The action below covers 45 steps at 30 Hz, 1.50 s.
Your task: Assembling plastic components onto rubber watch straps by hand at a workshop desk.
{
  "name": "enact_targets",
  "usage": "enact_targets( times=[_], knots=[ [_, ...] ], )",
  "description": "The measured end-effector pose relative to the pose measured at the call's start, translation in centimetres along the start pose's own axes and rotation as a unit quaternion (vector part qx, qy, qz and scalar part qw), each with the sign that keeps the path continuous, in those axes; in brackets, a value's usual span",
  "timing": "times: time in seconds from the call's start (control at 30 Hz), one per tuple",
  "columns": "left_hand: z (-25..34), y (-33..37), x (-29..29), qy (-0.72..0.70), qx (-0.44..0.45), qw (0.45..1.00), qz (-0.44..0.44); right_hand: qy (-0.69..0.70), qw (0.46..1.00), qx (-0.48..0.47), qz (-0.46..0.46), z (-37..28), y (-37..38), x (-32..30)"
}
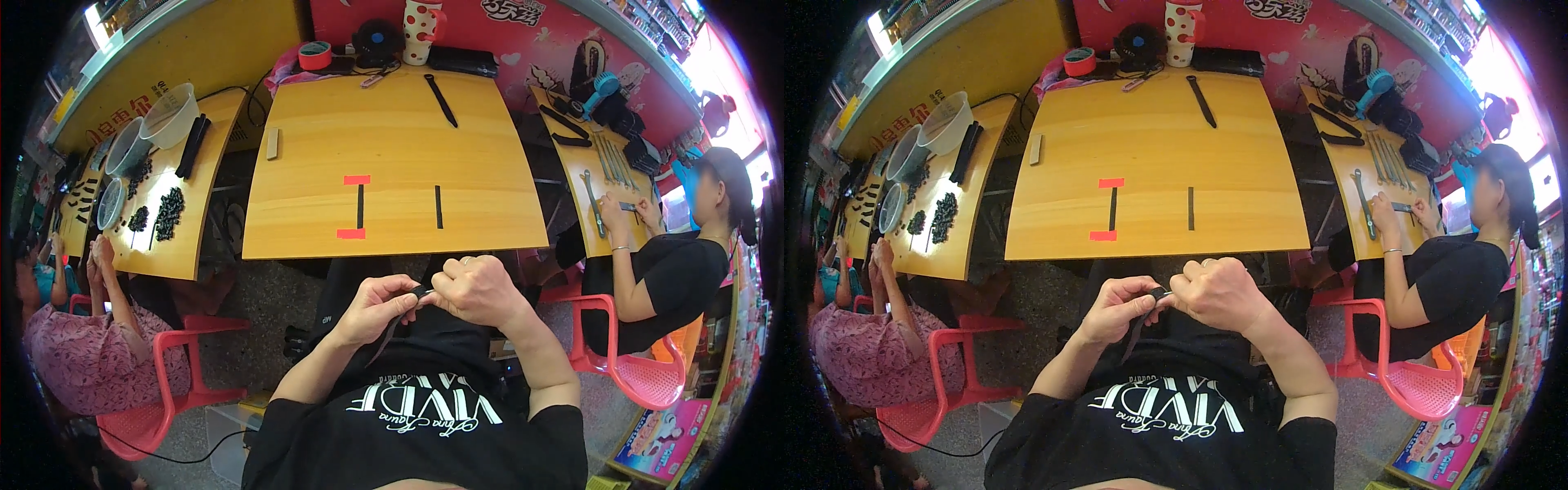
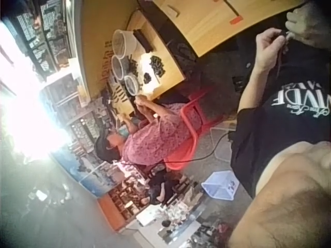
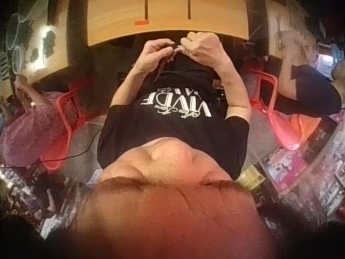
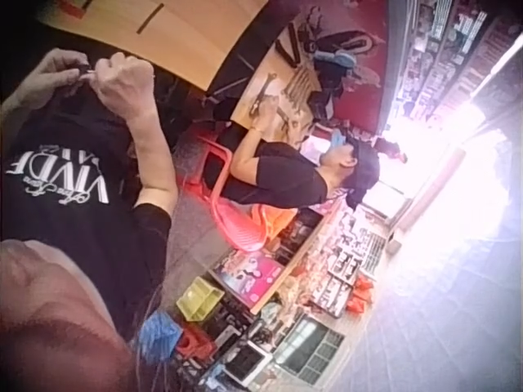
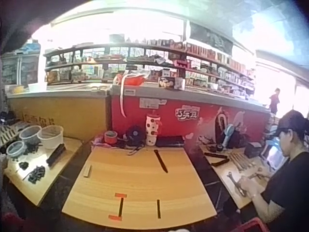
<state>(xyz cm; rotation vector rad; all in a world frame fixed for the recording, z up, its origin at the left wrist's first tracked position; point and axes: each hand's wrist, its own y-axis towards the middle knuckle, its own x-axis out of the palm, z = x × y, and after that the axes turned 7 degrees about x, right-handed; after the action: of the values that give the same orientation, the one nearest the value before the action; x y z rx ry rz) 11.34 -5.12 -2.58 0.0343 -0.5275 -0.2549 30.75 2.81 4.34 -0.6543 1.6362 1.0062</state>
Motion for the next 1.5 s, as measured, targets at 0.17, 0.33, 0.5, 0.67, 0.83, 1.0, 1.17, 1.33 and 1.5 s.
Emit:
enact_targets(
  times=[0.17, 0.33, 0.5, 0.67, 0.83, 1.0, 1.17, 1.33, 1.5],
  knots=[
    [-1.2, -0.4, -0.1, -0.051, -0.022, 0.998, 0.033, -0.053, 0.998, -0.018, -0.043, -0.2, 0.1, 0.3],
    [-2.6, -0.9, 0.1, -0.153, -0.026, 0.980, 0.122, -0.136, 0.991, -0.007, 0.012, -1.8, -0.8, 1.3],
    [-1.5, 0.0, -0.2, -0.158, -0.007, 0.976, 0.152, -0.100, 0.991, 0.060, 0.071, -3.8, -1.4, 3.6],
    [-1.3, -0.3, -1.0, -0.151, -0.009, 0.983, 0.101, 0.038, 0.985, 0.121, 0.116, -2.9, -0.8, 2.5],
    [-1.3, -0.3, -0.6, -0.162, -0.015, 0.983, 0.086, 0.040, 0.987, 0.127, 0.089, -2.3, -0.3, 1.6],
    [-1.3, -0.2, -0.6, -0.133, -0.022, 0.987, 0.082, 0.069, 0.993, 0.086, 0.052, -1.4, 0.2, 1.8],
    [-0.4, -0.2, -0.5, -0.121, -0.051, 0.990, 0.057, 0.031, 0.999, 0.019, 0.000, -0.8, 0.5, 2.2],
    [-0.1, -0.3, -0.6, -0.126, -0.052, 0.990, 0.036, 0.000, 1.000, 0.001, 0.007, -1.6, 0.4, 1.8],
    [0.8, -0.4, 0.8, -0.113, -0.010, 0.985, 0.132, -0.065, 0.994, -0.045, 0.076, -3.5, -0.6, 0.7]
  ],
)
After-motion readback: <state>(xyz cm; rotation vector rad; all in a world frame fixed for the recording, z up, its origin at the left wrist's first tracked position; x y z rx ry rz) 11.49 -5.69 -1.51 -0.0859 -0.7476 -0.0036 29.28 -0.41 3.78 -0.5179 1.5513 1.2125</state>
